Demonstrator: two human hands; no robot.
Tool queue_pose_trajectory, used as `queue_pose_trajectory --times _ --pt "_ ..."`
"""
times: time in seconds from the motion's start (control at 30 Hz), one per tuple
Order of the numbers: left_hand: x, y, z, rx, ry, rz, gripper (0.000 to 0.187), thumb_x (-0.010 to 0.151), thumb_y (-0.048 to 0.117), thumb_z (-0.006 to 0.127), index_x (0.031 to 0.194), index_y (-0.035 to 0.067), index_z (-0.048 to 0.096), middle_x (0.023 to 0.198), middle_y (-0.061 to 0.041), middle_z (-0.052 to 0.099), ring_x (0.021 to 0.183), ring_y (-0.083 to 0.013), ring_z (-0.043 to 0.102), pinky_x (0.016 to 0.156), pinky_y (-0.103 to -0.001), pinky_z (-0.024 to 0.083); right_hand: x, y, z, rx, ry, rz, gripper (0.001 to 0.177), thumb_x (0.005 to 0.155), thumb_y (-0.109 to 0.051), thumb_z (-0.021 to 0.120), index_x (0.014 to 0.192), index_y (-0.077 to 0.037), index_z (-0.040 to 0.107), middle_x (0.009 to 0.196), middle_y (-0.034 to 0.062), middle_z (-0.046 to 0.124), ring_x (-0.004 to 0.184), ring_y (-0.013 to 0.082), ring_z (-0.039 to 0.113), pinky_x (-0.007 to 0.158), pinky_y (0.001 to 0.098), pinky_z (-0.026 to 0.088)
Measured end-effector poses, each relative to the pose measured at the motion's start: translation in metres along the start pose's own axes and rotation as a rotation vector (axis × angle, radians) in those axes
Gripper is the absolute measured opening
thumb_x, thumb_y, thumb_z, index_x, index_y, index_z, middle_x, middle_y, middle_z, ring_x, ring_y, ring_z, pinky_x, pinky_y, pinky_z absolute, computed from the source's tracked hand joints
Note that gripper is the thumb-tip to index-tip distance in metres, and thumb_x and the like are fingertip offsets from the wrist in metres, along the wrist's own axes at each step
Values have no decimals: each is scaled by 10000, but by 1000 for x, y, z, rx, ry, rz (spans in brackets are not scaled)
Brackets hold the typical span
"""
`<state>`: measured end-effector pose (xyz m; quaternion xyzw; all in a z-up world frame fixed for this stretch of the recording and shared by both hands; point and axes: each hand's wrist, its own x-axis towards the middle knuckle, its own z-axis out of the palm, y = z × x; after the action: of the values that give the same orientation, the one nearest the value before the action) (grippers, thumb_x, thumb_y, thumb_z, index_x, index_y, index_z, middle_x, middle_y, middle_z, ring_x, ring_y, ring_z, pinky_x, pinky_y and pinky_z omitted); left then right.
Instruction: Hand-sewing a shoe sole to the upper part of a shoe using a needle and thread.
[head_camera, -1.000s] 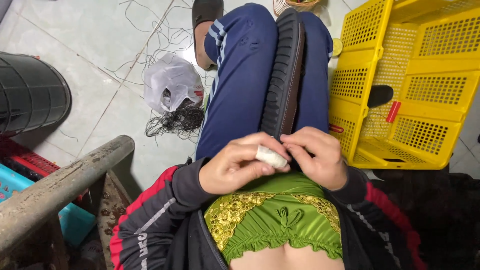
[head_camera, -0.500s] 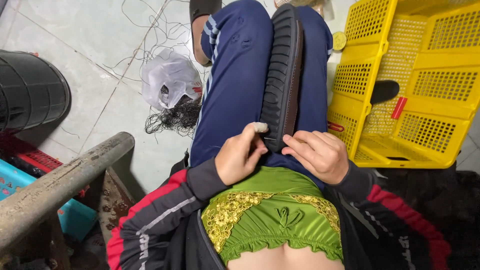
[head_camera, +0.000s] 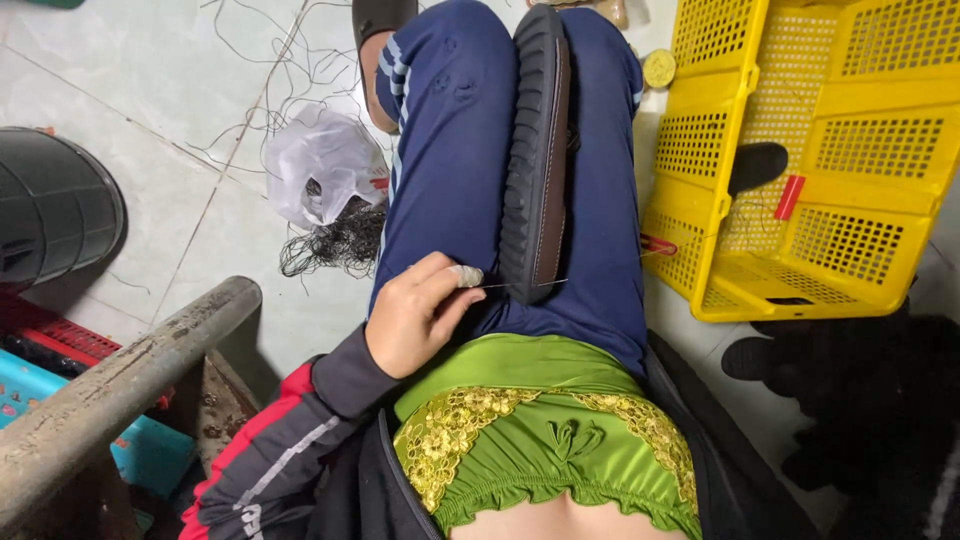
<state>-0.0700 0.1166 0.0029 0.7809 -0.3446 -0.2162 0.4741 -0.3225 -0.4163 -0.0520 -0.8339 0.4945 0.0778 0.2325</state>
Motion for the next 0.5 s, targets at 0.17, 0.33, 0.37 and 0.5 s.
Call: queue_pose_trajectory --times 0.17,0.33,0.37,0.5 --pt "-3 -1 -18 107 -20 44 184 810 34 684 987 -2 651 813 -64 575 579 -208 525 563 -290 441 -142 -179 18 -543 -71 -1274 244 879 -103 606 1077 36 637 1191 125 673 973 218 658 770 297 553" --pt "-10 -2 -80 947 66 141 348 751 133 706 1097 121 671 776 -12 541 704 -197 554 754 -342 398 -189 -239 77 -35 -217 -1183 264 812 -49 659 1071 -2 635 972 81 653 537 157 539 466 272 428" --pt "-11 -1 -99 1235 181 129 356 748 87 671 1096 154 702 808 -15 559 755 -208 558 816 -349 446 -191 -241 90 75 -244 -1179 295 801 -41 677 1087 2 625 968 85 663 568 167 580 509 278 475" --pt "-62 -33 -156 245 553 11 235 1159 -200 406 1368 -209 514 1206 -309 563 1028 -347 562 959 -415 494 -198 -261 85 41 -227 -1179 370 793 -29 682 1160 -28 638 884 56 602 599 190 542 543 319 439"
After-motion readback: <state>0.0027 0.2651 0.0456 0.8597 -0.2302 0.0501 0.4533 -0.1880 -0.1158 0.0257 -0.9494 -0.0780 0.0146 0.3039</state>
